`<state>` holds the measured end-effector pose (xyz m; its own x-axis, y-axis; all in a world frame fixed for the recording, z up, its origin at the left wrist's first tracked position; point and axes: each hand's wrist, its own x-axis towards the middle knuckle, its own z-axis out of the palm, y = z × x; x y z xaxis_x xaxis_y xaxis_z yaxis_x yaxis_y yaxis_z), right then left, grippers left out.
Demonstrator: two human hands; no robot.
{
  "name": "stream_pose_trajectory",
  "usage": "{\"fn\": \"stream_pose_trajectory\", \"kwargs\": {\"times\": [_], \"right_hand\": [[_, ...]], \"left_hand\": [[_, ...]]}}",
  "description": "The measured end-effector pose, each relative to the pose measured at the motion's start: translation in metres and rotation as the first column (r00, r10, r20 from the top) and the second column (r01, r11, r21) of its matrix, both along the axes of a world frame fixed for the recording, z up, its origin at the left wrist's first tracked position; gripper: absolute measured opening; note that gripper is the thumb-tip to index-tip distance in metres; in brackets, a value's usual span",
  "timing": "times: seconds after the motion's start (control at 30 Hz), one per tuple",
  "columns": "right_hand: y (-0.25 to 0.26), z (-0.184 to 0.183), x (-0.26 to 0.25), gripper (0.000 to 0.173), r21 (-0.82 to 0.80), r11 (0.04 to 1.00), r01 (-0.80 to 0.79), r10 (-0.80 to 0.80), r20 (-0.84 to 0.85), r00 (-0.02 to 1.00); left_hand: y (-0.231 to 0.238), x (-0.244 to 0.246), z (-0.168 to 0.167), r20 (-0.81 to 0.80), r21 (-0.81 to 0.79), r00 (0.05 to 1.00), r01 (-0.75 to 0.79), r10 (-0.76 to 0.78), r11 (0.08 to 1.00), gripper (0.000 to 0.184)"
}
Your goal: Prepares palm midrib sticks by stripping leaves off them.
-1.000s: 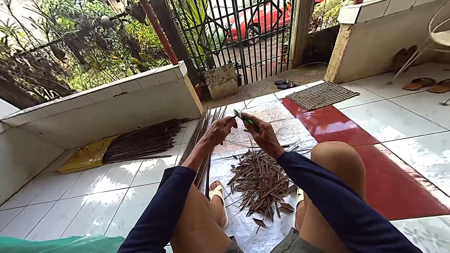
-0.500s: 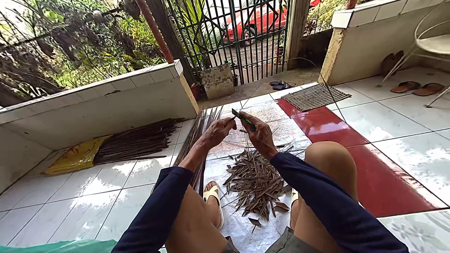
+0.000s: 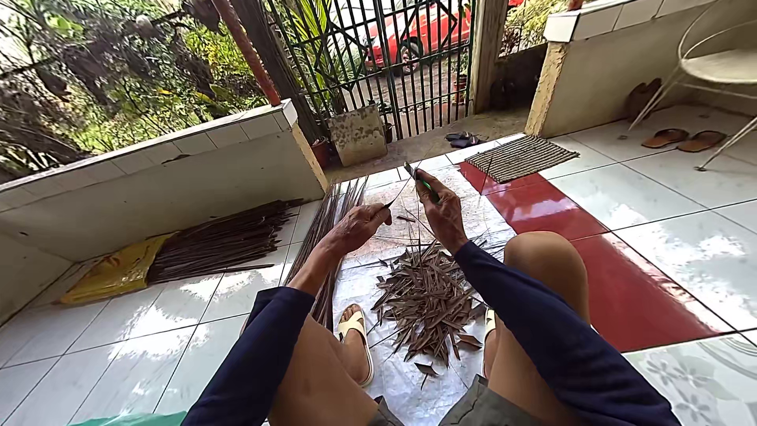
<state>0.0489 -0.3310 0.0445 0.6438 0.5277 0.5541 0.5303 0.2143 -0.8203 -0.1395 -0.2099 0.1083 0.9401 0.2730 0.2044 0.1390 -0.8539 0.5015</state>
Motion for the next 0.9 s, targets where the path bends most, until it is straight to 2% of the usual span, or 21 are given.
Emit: {"fn": "stream_pose_trajectory", "kwargs": {"times": [0.23, 0.37, 0.7, 0.9], "right_hand": [[-0.004, 0.007, 0.02, 0.037, 0.017, 0.998, 0.06, -0.059, -0.064, 0.996], [-0.008, 0.011, 0.033, 0.037, 0.071, 0.997, 0.03, -0.021, -0.127, 0.992], [-0.018, 0.002, 0.065, 0.037, 0.152, 0.988, 0.029, 0.012, -0.257, 0.966], [-0.018, -0.002, 0.074, 0.038, 0.133, 0.99, 0.043, 0.001, -0.314, 0.949]], "left_hand": [[-0.001, -0.009, -0.002, -0.061, 0.039, 0.998, 0.035, -0.033, 0.999, 0.035], [0.002, -0.02, -0.003, -0.08, 0.095, 0.996, 0.047, -0.04, 0.994, 0.035], [0.006, -0.055, -0.007, -0.177, 0.126, 0.984, 0.035, -0.013, 0.991, 0.037], [0.006, -0.064, -0.006, -0.18, 0.136, 0.984, 0.016, 0.009, 0.991, 0.038]]}}
